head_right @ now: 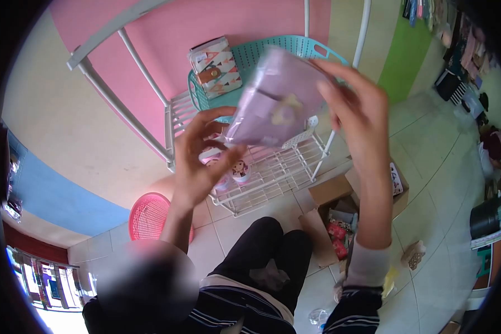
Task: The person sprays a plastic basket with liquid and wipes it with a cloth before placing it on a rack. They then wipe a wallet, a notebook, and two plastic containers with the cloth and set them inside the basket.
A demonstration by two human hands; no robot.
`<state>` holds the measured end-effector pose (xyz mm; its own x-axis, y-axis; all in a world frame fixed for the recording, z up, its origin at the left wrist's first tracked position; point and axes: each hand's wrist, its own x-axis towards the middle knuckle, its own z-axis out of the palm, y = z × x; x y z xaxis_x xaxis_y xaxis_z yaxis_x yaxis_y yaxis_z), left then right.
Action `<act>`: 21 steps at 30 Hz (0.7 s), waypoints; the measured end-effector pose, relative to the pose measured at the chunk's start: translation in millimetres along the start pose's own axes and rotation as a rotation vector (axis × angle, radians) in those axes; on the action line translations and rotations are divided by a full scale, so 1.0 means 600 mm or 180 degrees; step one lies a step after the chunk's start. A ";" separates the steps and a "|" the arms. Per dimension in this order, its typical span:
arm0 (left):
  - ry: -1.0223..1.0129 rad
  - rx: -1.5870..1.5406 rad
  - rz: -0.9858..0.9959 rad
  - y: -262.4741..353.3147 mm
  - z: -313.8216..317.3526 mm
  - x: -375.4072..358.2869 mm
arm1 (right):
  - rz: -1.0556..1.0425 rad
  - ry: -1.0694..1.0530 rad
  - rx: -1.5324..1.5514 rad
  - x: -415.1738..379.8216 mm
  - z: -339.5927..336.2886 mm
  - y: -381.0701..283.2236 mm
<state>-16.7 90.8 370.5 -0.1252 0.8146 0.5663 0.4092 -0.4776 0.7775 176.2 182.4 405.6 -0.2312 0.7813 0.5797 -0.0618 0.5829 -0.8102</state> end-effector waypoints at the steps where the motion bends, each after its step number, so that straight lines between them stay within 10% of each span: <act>1: 0.0210 0.0091 -0.0099 -0.003 -0.002 0.018 | -0.0318 -0.0308 -0.0307 0.034 0.013 -0.010; 13: 0.1706 0.1942 0.0438 -0.102 -0.040 0.120 | -0.0513 -0.1127 -0.0288 0.226 0.158 0.035; 21: 0.1349 0.3013 -0.1310 -0.104 -0.058 0.158 | 0.0388 -0.1563 -0.0522 0.256 0.222 0.110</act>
<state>-85.8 186.4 385.5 -0.6341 0.5885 0.5016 0.7666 0.3934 0.5075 7.0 311.3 429.7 -0.6569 0.6721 0.3416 0.1375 0.5523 -0.8222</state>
